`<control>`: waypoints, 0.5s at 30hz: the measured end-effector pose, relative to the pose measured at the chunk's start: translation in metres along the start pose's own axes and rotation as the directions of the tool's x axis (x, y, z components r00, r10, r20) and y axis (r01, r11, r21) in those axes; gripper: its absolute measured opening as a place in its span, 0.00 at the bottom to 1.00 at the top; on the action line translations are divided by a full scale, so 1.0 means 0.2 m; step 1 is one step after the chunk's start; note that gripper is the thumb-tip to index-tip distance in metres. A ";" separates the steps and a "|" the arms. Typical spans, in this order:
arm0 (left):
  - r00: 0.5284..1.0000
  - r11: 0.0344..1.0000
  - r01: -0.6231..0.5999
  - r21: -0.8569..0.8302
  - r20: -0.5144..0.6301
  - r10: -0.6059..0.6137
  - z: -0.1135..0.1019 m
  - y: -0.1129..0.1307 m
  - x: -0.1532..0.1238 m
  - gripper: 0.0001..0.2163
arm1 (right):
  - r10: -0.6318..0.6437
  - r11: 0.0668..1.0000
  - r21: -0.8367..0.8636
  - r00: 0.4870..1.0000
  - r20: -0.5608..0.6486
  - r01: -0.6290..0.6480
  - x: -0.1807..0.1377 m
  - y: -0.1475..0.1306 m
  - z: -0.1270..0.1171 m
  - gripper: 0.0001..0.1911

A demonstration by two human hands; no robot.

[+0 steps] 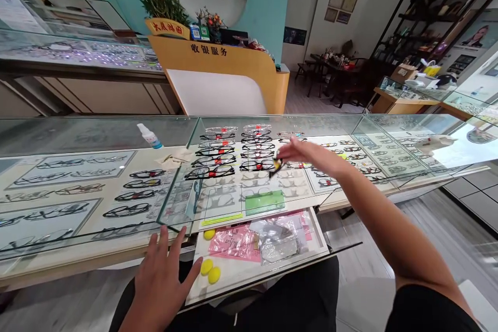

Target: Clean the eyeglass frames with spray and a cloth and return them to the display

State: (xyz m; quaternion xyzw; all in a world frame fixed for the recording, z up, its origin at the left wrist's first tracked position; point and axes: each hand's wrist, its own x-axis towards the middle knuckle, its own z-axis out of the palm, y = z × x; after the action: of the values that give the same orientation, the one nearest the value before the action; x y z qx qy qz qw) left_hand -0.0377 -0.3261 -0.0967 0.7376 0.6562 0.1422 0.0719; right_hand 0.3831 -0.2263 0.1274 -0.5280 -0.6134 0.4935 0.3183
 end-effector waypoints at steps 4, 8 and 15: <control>0.998 0.999 -0.053 0.004 -0.015 0.053 0.03 -0.03 -0.02 0.37 | 0.102 0.993 -0.079 0.978 0.183 -0.089 -0.29 0.06 0.29 0.31; 0.997 0.997 -0.076 0.023 -0.022 0.076 0.01 -0.01 -0.06 0.34 | 0.112 0.965 -0.258 0.964 0.240 -0.048 -0.37 0.30 0.53 0.25; 0.997 0.997 -0.078 0.003 -0.016 0.078 -0.04 0.04 -0.10 0.36 | 0.191 0.819 -0.539 0.979 -0.065 -0.196 -0.20 0.85 0.72 0.25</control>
State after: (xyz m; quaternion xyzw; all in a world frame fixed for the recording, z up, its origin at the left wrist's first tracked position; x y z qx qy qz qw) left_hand -0.0349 -0.3474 -0.0886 0.7615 0.6278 0.1499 0.0602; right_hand 0.3186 -0.3121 -0.0724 -0.6579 -0.6698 0.3273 0.1068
